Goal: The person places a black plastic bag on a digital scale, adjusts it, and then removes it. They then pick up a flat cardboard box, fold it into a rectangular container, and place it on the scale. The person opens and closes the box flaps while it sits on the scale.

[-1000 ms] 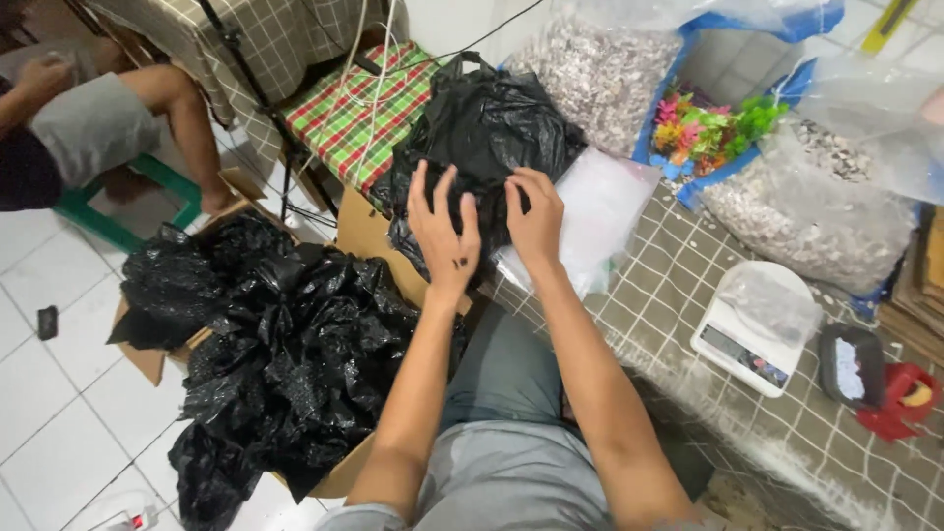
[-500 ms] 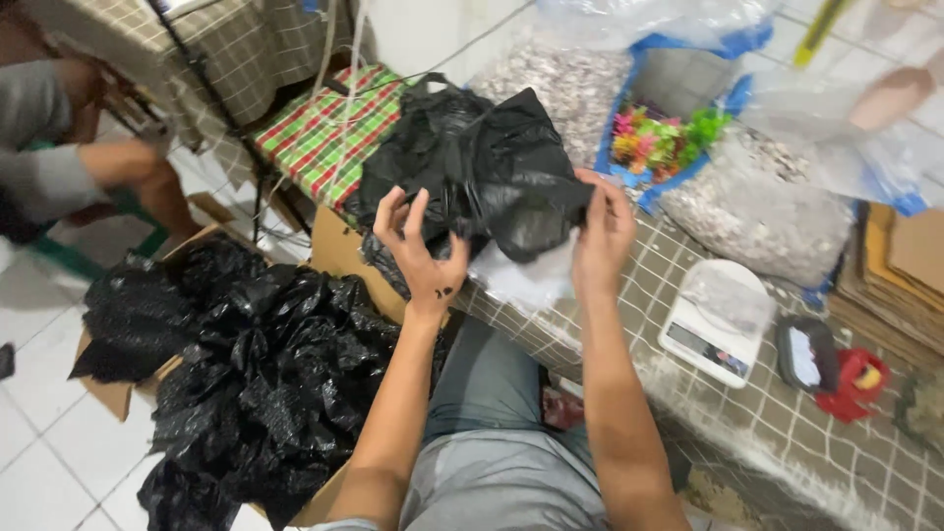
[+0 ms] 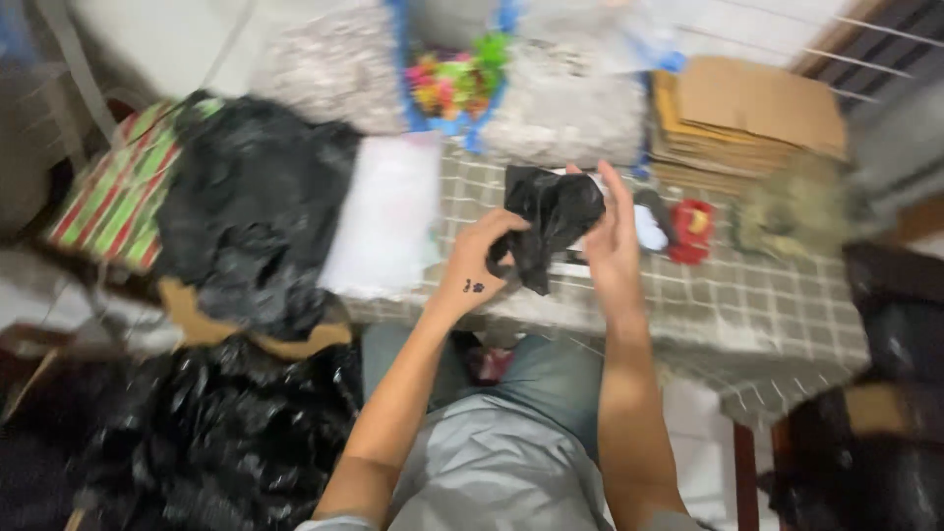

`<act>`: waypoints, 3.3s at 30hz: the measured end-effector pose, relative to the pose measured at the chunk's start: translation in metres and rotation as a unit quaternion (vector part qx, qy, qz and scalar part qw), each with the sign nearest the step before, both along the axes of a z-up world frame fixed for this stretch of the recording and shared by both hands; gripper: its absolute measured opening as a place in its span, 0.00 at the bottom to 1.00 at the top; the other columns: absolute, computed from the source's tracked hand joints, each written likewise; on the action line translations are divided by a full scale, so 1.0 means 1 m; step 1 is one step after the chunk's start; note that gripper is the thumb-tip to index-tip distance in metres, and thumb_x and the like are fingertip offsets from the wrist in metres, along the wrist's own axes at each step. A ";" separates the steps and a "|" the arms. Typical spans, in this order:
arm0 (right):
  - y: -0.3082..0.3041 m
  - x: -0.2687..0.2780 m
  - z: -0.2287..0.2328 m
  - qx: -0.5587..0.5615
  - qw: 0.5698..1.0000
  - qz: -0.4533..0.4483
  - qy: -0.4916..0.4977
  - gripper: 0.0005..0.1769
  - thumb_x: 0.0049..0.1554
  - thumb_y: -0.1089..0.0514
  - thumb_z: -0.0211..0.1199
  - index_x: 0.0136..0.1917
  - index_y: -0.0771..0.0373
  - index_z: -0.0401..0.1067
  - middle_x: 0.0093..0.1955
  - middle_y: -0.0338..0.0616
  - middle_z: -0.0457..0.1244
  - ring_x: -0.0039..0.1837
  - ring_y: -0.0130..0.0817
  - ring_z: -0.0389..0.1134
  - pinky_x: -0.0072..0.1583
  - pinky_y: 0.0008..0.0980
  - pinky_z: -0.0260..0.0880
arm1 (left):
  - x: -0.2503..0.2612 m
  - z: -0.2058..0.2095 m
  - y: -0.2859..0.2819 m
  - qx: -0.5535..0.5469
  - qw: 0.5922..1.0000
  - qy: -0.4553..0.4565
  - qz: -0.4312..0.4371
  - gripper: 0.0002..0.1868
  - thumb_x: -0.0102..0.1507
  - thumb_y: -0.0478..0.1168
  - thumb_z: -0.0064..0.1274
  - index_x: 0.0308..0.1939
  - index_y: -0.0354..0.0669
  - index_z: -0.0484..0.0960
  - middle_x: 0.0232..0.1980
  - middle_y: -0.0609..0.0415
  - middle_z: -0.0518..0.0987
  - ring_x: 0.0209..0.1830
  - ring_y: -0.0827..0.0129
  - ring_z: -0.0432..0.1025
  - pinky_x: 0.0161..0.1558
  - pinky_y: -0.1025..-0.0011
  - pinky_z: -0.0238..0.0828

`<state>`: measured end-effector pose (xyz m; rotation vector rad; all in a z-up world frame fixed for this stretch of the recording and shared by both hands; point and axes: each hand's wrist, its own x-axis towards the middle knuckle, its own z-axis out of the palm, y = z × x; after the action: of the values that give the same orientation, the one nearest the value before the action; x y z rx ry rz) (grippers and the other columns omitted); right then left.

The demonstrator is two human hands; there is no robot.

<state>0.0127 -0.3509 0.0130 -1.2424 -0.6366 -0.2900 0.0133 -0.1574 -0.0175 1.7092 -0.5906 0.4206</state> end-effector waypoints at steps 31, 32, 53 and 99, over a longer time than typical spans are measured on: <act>-0.037 -0.017 -0.018 0.207 0.913 -0.172 0.305 0.17 0.61 0.66 0.55 0.64 0.58 0.71 0.43 0.43 0.62 0.41 0.26 0.68 0.41 0.22 0.78 | -0.004 -0.015 -0.032 -0.437 0.779 0.382 -0.236 0.32 0.62 0.38 0.52 0.72 0.44 0.70 0.59 0.44 0.79 0.58 0.57 0.76 0.60 0.60 0.74; -0.044 -0.013 -0.022 0.188 0.915 -0.205 0.294 0.17 0.61 0.66 0.54 0.63 0.59 0.69 0.45 0.43 0.61 0.42 0.27 0.68 0.42 0.22 0.77 | -0.013 -0.008 -0.029 -0.318 0.848 0.363 -0.219 0.37 0.59 0.38 0.57 0.74 0.50 0.67 0.63 0.41 0.75 0.58 0.56 0.74 0.61 0.59 0.74; -0.055 -0.033 -0.037 0.114 0.942 -0.149 0.278 0.15 0.60 0.57 0.66 0.59 0.64 0.73 0.55 0.51 0.67 0.57 0.38 0.70 0.62 0.37 0.72 | -0.004 0.013 -0.007 -0.247 0.889 0.336 -0.192 0.33 0.59 0.47 0.60 0.68 0.46 0.72 0.52 0.38 0.80 0.51 0.52 0.76 0.53 0.56 0.78; -0.039 -0.054 0.010 -0.260 0.945 -0.142 0.143 0.13 0.59 0.68 0.57 0.45 0.58 0.82 0.45 0.49 0.70 0.54 0.34 0.67 0.63 0.34 0.63 | -0.021 0.032 -0.009 0.128 0.991 0.010 0.027 0.03 0.72 0.38 0.46 0.48 0.52 0.74 0.44 0.53 0.79 0.47 0.51 0.79 0.49 0.56 0.76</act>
<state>-0.0409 -0.3900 0.0228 -1.8511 -0.2829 -0.1764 -0.0077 -0.1662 0.0143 1.9765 -0.6055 0.3783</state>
